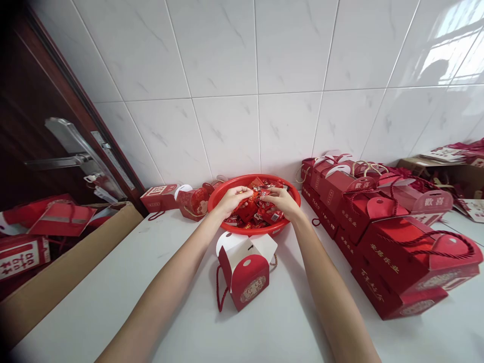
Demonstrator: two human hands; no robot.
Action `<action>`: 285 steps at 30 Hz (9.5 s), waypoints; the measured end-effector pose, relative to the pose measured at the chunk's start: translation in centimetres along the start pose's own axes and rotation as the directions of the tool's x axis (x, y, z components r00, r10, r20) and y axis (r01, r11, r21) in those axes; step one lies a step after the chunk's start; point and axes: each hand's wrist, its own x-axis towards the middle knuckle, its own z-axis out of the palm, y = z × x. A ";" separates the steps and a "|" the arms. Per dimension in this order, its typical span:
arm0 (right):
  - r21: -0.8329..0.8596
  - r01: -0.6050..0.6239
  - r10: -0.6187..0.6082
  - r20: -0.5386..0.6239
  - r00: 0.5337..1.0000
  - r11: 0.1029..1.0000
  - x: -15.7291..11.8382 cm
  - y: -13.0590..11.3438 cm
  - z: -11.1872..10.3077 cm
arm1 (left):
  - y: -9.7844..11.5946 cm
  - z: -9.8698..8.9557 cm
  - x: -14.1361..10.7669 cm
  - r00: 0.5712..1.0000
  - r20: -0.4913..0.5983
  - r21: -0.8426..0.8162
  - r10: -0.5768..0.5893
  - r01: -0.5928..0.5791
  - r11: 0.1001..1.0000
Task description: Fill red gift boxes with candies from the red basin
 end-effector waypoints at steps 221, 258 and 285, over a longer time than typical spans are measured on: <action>-0.780 0.183 -0.137 0.125 0.983 0.599 -0.2 0.6 0.3 | 3.2 -5.0 -6.2 0.916 0.401 0.692 -0.030 -0.282 0.664; 0.049 0.383 -0.386 0.118 0.915 0.923 -0.4 -0.4 1.0 | 1.0 -2.1 -1.1 0.971 0.215 0.006 0.109 -0.113 0.994; -0.928 0.279 0.132 0.318 0.939 0.249 -9.8 -7.3 3.3 | 7.8 -6.7 -15.1 0.794 0.511 0.757 -0.329 -0.234 0.610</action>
